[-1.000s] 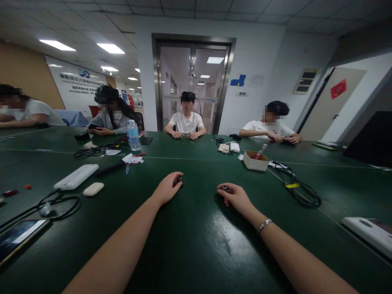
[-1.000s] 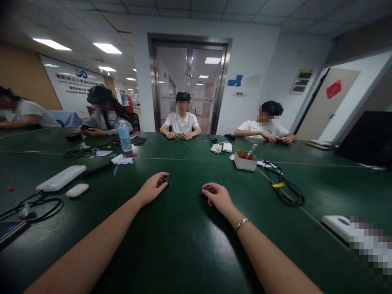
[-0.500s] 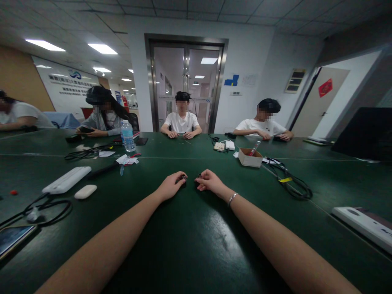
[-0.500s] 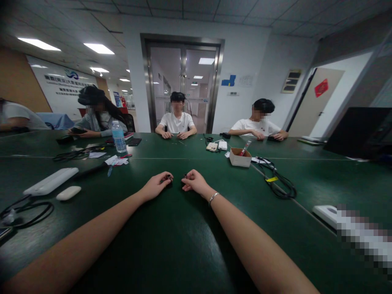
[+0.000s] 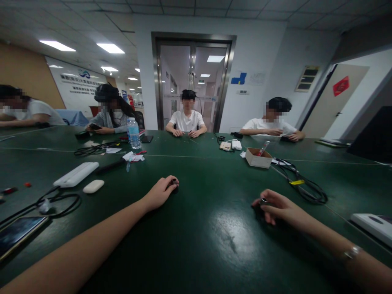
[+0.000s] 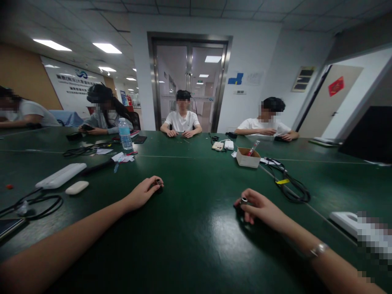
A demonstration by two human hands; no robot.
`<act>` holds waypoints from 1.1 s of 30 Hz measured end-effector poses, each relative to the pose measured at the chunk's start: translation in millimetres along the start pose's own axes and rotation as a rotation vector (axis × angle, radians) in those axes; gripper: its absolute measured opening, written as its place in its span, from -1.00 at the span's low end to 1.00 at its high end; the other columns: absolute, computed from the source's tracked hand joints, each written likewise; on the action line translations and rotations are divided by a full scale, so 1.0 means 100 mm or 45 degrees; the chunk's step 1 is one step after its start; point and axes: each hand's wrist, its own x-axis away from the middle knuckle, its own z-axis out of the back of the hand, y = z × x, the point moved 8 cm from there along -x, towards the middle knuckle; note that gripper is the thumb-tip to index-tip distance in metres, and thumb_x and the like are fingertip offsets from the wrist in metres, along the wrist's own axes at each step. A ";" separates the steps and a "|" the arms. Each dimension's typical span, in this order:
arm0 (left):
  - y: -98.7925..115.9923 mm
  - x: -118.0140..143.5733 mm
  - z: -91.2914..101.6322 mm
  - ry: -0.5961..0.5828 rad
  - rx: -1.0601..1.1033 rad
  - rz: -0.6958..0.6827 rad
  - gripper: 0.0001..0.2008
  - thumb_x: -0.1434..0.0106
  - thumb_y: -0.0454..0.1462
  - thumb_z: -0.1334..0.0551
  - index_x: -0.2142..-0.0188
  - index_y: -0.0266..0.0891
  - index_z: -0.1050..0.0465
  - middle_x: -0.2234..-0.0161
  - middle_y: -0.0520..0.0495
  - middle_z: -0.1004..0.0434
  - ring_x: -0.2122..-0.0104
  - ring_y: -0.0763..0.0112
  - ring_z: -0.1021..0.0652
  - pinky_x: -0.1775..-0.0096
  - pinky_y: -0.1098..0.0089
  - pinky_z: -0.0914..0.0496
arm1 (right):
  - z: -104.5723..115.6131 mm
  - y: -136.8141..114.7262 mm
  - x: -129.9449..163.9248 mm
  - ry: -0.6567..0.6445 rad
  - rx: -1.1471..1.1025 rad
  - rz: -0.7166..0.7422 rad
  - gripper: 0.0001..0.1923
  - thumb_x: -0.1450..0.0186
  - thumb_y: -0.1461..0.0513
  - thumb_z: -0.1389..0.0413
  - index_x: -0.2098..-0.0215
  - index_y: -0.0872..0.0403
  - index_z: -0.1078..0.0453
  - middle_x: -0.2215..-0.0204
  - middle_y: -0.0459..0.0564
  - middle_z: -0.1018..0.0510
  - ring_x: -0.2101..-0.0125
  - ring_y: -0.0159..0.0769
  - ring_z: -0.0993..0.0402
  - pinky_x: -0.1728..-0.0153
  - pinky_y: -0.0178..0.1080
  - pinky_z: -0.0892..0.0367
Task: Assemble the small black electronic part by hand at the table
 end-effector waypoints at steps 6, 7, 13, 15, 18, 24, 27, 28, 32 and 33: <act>0.08 0.01 -0.01 -0.033 -0.029 -0.007 -0.75 -0.25 -0.15 0.00 0.18 -0.15 -0.35 0.25 -0.05 -0.43 0.22 0.31 -0.41 0.17 0.32 -0.27 | 0.68 0.19 0.40 0.265 0.051 -0.137 -0.66 0.08 0.12 -0.31 0.44 0.08 -0.32 0.27 0.31 -0.48 0.66 -0.36 -0.37 0.67 -0.26 -0.26; 0.09 0.01 -0.01 -0.033 -0.035 -0.002 -0.75 -0.25 -0.15 0.00 0.17 -0.15 -0.35 0.24 -0.05 -0.43 0.21 0.30 -0.40 0.17 0.32 -0.26 | 0.73 0.19 0.41 0.249 0.067 -0.160 -0.67 0.08 0.12 -0.31 0.44 0.10 -0.34 0.28 0.32 -0.48 0.64 -0.34 -0.39 0.64 -0.24 -0.27; 0.11 0.02 -0.01 -0.036 -0.073 -0.027 -0.74 -0.25 -0.16 0.01 0.16 -0.17 -0.34 0.21 -0.07 -0.42 0.19 0.29 -0.40 0.13 0.29 -0.25 | 0.99 0.09 0.57 0.263 0.160 -0.194 -0.65 0.05 0.08 -0.27 0.35 0.11 -0.45 0.42 0.20 -0.48 0.53 -0.30 -0.43 0.49 -0.23 -0.34; 0.10 0.01 -0.02 -0.040 -0.087 -0.048 -0.74 -0.26 -0.16 0.02 0.16 -0.17 -0.33 0.21 -0.07 -0.42 0.18 0.29 -0.39 0.12 0.28 -0.25 | 0.99 0.08 0.63 0.185 0.236 -0.229 -0.60 0.00 0.04 -0.24 0.25 0.08 -0.45 0.44 0.12 -0.47 0.47 -0.24 -0.45 0.41 -0.24 -0.38; 0.09 0.00 -0.03 -0.035 -0.108 -0.067 -0.74 -0.26 -0.16 0.02 0.16 -0.17 -0.32 0.20 -0.07 -0.41 0.18 0.29 -0.39 0.11 0.27 -0.25 | 1.02 0.12 0.66 0.140 0.291 -0.269 -0.52 -0.04 0.00 -0.21 0.14 0.04 -0.37 0.32 0.09 -0.48 0.42 -0.22 -0.45 0.36 -0.24 -0.42; 0.11 0.01 -0.02 -0.046 -0.106 -0.072 -0.75 -0.27 -0.16 0.03 0.15 -0.16 -0.31 0.20 -0.07 -0.41 0.17 0.29 -0.39 0.11 0.27 -0.24 | 1.12 0.24 0.54 0.304 0.289 -0.242 -0.56 0.04 -0.01 -0.25 0.36 0.05 -0.23 0.20 0.10 -0.46 0.56 -0.33 -0.40 0.54 -0.29 -0.40; 0.12 0.02 -0.02 -0.051 -0.101 -0.063 -0.75 -0.27 -0.16 0.02 0.15 -0.16 -0.31 0.19 -0.07 -0.41 0.17 0.28 -0.39 0.12 0.27 -0.25 | 1.17 0.21 0.58 0.382 0.341 -0.180 -0.62 0.02 -0.01 -0.21 0.41 0.05 -0.25 0.20 0.10 -0.46 0.55 -0.31 -0.41 0.54 -0.28 -0.42; 0.12 0.02 -0.02 -0.055 -0.099 -0.059 -0.75 -0.27 -0.16 0.03 0.14 -0.16 -0.31 0.19 -0.07 -0.41 0.17 0.28 -0.39 0.12 0.27 -0.25 | 1.20 0.19 0.62 0.405 0.354 -0.173 -0.64 0.01 -0.01 -0.20 0.40 0.04 -0.28 0.22 0.09 -0.47 0.52 -0.28 -0.43 0.52 -0.27 -0.43; 0.11 0.01 -0.02 -0.062 -0.095 -0.049 -0.74 -0.27 -0.16 0.03 0.14 -0.15 -0.31 0.19 -0.07 -0.40 0.16 0.28 -0.39 0.12 0.27 -0.25 | 1.26 0.19 0.74 0.290 0.347 -0.328 -0.64 0.00 0.00 -0.21 0.29 -0.02 -0.40 0.35 0.09 -0.50 0.33 -0.07 -0.48 0.34 -0.19 -0.46; 0.11 0.01 -0.02 -0.061 -0.095 -0.050 -0.74 -0.27 -0.16 0.03 0.14 -0.15 -0.31 0.18 -0.07 -0.40 0.16 0.28 -0.39 0.11 0.27 -0.25 | 1.26 0.20 0.76 0.248 0.330 -0.371 -0.63 0.01 0.00 -0.22 0.27 -0.03 -0.42 0.32 0.10 -0.50 0.28 -0.04 -0.48 0.30 -0.18 -0.46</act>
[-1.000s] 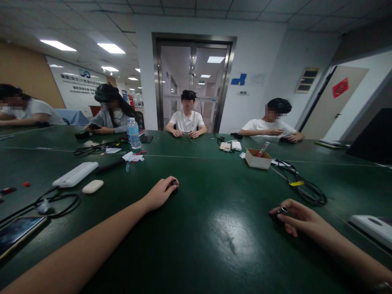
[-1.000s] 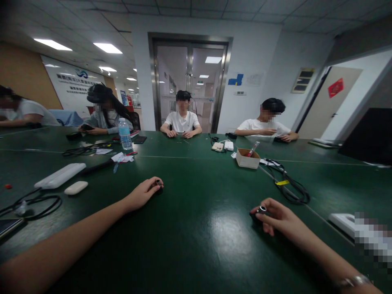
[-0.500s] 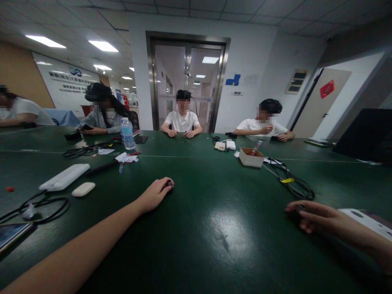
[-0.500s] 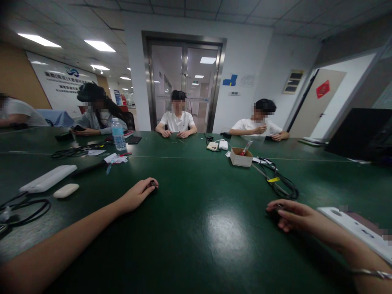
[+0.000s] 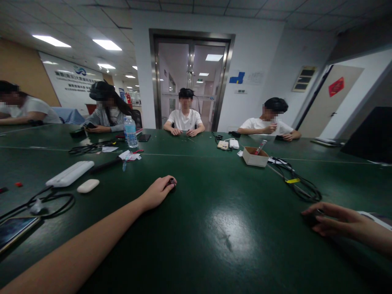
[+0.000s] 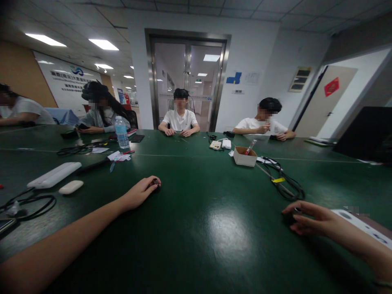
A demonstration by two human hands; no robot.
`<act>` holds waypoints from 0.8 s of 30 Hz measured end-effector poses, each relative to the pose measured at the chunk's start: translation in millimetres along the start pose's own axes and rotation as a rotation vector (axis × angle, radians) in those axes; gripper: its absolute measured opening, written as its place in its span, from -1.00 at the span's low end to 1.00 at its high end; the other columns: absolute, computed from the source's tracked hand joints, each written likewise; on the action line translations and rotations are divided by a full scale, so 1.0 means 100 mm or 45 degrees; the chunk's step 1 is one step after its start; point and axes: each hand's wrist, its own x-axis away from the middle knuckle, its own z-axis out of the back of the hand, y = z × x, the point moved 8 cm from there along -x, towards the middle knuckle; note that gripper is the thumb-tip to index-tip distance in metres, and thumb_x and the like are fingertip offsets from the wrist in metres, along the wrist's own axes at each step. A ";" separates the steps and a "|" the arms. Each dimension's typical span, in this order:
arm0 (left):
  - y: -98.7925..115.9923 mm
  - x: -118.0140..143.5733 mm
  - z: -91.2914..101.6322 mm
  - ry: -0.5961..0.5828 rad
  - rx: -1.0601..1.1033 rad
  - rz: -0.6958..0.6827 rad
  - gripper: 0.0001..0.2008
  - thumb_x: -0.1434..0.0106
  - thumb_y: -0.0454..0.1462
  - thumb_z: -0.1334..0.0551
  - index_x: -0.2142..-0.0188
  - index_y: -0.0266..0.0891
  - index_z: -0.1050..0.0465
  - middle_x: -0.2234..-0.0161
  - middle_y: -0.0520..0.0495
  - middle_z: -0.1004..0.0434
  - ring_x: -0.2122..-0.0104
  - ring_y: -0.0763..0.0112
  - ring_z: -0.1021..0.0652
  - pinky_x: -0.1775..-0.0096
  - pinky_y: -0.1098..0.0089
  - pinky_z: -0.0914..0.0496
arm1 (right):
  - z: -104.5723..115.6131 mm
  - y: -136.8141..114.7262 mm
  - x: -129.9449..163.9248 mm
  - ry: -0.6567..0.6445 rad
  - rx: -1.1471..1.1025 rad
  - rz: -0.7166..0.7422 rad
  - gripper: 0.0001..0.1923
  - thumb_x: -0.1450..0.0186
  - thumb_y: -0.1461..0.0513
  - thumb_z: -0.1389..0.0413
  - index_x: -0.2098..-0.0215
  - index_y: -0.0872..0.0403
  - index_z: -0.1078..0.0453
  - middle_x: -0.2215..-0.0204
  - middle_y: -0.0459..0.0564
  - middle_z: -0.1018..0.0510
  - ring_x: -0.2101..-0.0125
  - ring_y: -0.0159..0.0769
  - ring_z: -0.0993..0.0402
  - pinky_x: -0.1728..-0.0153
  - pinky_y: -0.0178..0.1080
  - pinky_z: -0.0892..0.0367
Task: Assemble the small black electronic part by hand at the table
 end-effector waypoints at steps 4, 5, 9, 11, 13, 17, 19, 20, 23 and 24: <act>-0.01 0.00 -0.01 -0.004 0.002 0.000 -0.72 -0.27 -0.14 0.04 0.13 -0.16 -0.31 0.17 -0.09 -0.40 0.16 0.28 -0.39 0.12 0.26 -0.25 | 0.05 0.02 -0.03 0.013 -0.073 -0.055 -0.58 0.06 0.03 -0.27 0.24 -0.05 -0.39 0.11 0.12 -0.45 0.24 0.00 -0.47 0.23 -0.14 -0.45; -0.02 0.00 -0.01 -0.005 0.001 -0.001 -0.72 -0.27 -0.14 0.04 0.12 -0.16 -0.31 0.17 -0.09 -0.40 0.16 0.27 -0.39 0.12 0.26 -0.26 | 0.06 0.02 -0.04 0.045 -0.091 -0.057 -0.59 0.07 0.04 -0.28 0.26 -0.04 -0.37 0.11 0.13 -0.44 0.27 -0.02 -0.48 0.25 -0.14 -0.46; -0.01 -0.01 0.00 0.006 -0.015 -0.002 -0.72 -0.27 -0.14 0.03 0.14 -0.17 -0.31 0.18 -0.09 -0.41 0.16 0.27 -0.39 0.10 0.26 -0.25 | 0.06 0.02 -0.06 0.115 -0.116 -0.026 -0.70 0.04 0.07 -0.25 0.43 -0.01 -0.28 0.19 0.14 -0.49 0.40 -0.12 -0.49 0.36 -0.19 -0.46; 0.00 -0.01 0.00 0.004 -0.025 -0.001 -0.73 -0.26 -0.15 0.02 0.15 -0.17 -0.32 0.19 -0.08 -0.41 0.17 0.27 -0.39 0.11 0.26 -0.25 | 0.04 -0.01 -0.04 0.098 -0.079 0.000 -0.73 0.00 0.06 -0.22 0.43 -0.01 -0.29 0.23 0.15 -0.50 0.40 -0.14 -0.49 0.38 -0.21 -0.45; 0.02 0.00 0.00 -0.002 -0.030 -0.006 -0.74 -0.26 -0.15 0.02 0.16 -0.17 -0.32 0.20 -0.08 -0.42 0.18 0.27 -0.40 0.11 0.27 -0.25 | 0.03 -0.05 -0.01 0.076 -0.023 0.016 -0.75 -0.04 0.05 -0.19 0.39 -0.01 -0.32 0.29 0.14 -0.50 0.38 -0.14 -0.49 0.38 -0.24 -0.44; 0.02 0.06 0.00 -0.024 -0.010 0.001 -0.73 -0.26 -0.15 0.03 0.14 -0.15 -0.31 0.19 -0.07 -0.41 0.18 0.28 -0.39 0.13 0.27 -0.26 | 0.01 -0.07 0.01 0.051 0.053 0.019 -0.69 -0.03 0.04 -0.18 0.30 0.01 -0.36 0.36 0.10 -0.49 0.36 -0.14 -0.49 0.38 -0.26 -0.44; 0.01 0.08 -0.01 -0.044 -0.002 0.017 -0.72 -0.26 -0.14 0.03 0.12 -0.14 -0.31 0.18 -0.07 -0.40 0.18 0.28 -0.39 0.13 0.27 -0.26 | 0.00 -0.06 0.00 0.065 0.080 0.024 -0.65 -0.02 0.02 -0.17 0.29 0.02 -0.37 0.38 0.08 -0.49 0.36 -0.14 -0.49 0.39 -0.26 -0.45; 0.01 0.09 0.00 -0.051 0.000 0.023 -0.72 -0.26 -0.13 0.03 0.12 -0.14 -0.31 0.18 -0.08 -0.40 0.17 0.28 -0.38 0.13 0.27 -0.26 | -0.01 -0.05 -0.01 0.082 0.093 0.035 -0.64 -0.01 0.02 -0.17 0.28 0.02 -0.37 0.39 0.08 -0.49 0.37 -0.13 -0.49 0.39 -0.26 -0.45; 0.01 0.12 0.00 -0.070 0.013 0.031 -0.70 -0.26 -0.12 0.03 0.11 -0.15 -0.31 0.17 -0.09 -0.39 0.17 0.28 -0.38 0.12 0.27 -0.26 | -0.02 -0.07 -0.02 0.148 0.120 0.095 -0.62 -0.02 0.00 -0.13 0.27 0.03 -0.35 0.37 0.07 -0.48 0.40 -0.16 -0.49 0.39 -0.24 -0.46; 0.00 0.12 0.00 -0.076 0.019 0.034 -0.70 -0.26 -0.12 0.03 0.11 -0.15 -0.30 0.17 -0.09 -0.38 0.16 0.28 -0.38 0.12 0.27 -0.26 | -0.02 -0.08 -0.03 0.164 0.122 0.110 -0.61 -0.01 -0.01 -0.12 0.26 0.03 -0.34 0.34 0.07 -0.48 0.41 -0.17 -0.49 0.39 -0.24 -0.47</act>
